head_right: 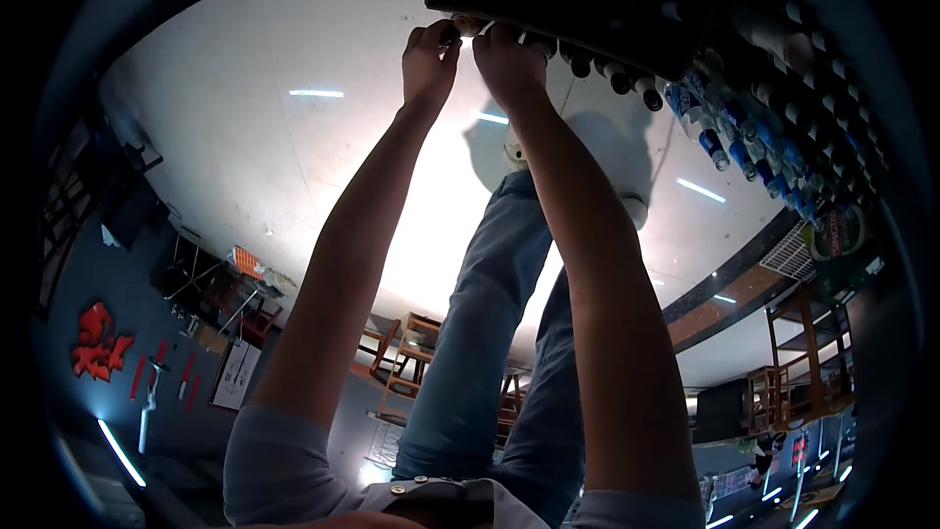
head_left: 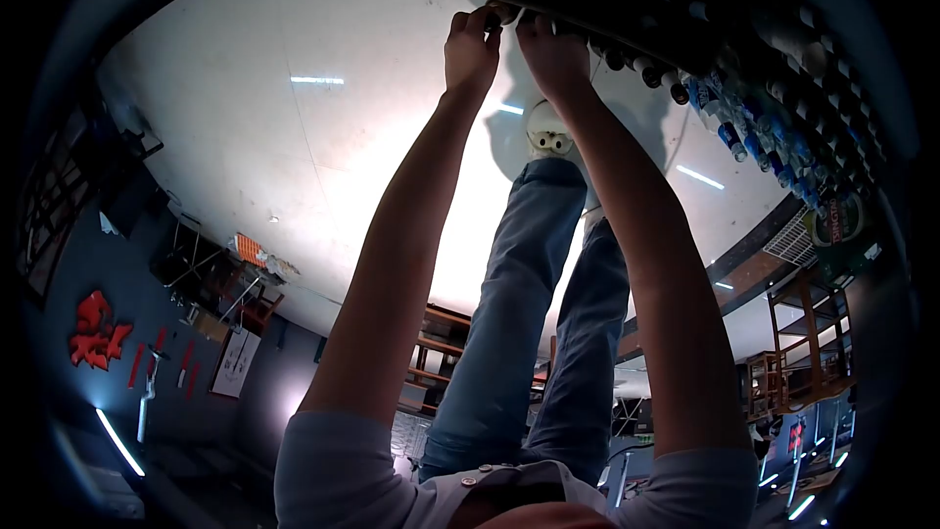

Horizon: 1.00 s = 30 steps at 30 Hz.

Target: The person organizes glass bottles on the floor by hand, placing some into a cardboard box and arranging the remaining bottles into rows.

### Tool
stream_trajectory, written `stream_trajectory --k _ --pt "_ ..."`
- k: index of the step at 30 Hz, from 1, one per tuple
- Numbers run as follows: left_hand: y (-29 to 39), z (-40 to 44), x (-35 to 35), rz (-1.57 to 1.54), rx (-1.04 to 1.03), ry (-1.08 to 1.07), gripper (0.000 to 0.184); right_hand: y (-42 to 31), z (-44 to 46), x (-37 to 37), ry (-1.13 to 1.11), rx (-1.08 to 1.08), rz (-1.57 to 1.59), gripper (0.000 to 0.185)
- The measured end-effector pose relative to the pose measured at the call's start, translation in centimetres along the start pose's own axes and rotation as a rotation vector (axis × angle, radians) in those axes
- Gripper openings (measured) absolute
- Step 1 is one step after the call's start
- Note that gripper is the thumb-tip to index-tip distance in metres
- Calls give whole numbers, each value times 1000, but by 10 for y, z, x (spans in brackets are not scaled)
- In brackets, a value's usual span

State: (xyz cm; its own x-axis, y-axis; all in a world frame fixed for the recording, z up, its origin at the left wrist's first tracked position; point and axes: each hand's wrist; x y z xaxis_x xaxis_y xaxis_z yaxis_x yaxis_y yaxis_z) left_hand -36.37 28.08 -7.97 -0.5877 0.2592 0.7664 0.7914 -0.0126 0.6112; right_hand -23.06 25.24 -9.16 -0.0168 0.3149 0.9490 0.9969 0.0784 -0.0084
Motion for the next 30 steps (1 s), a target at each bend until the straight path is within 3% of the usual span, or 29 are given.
stream_trajectory --k 5,8,13,15,17,20,23,25,27,29,30 --pt "-10 11 1 28 -62 -78 26 3 7 -7 178 42 127 9" --pt "-9 11 -2 16 -44 -62 27 3 13 -3 309 19 156 7" --pt "-3 11 0 -49 40 -110 29 1 10 3 289 -17 33 15" --pt "-7 8 -6 -128 65 -68 37 -1 10 -3 274 -89 52 23" --pt "-19 3 -13 -169 62 -89 58 -2 8 -10 230 -148 59 30" --pt "-2 -10 -5 -136 207 -141 77 7 -4 9 226 -112 125 36" --pt "5 -41 2 -129 212 -119 80 15 -27 23 107 -71 228 39" --pt "9 -65 10 -134 198 -163 73 21 -48 46 131 -82 325 39" --pt "18 -89 22 -252 196 -157 52 29 -69 70 -22 -42 473 38" --pt "34 -107 40 -108 126 -239 29 42 -97 92 -36 -3 618 40" --pt "51 -115 48 -44 97 -223 22 42 -114 88 -53 -83 761 38"
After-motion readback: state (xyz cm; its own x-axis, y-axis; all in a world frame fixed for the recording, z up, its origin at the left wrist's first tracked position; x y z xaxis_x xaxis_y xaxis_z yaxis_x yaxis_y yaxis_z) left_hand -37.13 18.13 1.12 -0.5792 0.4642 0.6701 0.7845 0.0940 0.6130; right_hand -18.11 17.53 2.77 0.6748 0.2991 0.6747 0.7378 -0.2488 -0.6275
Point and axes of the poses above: each hand's wrist, its own z-axis towards the middle knuckle, its own x-axis out of the back of the hand, y = z × x, and after that the axes turned 9 degrees about -x, right-handed
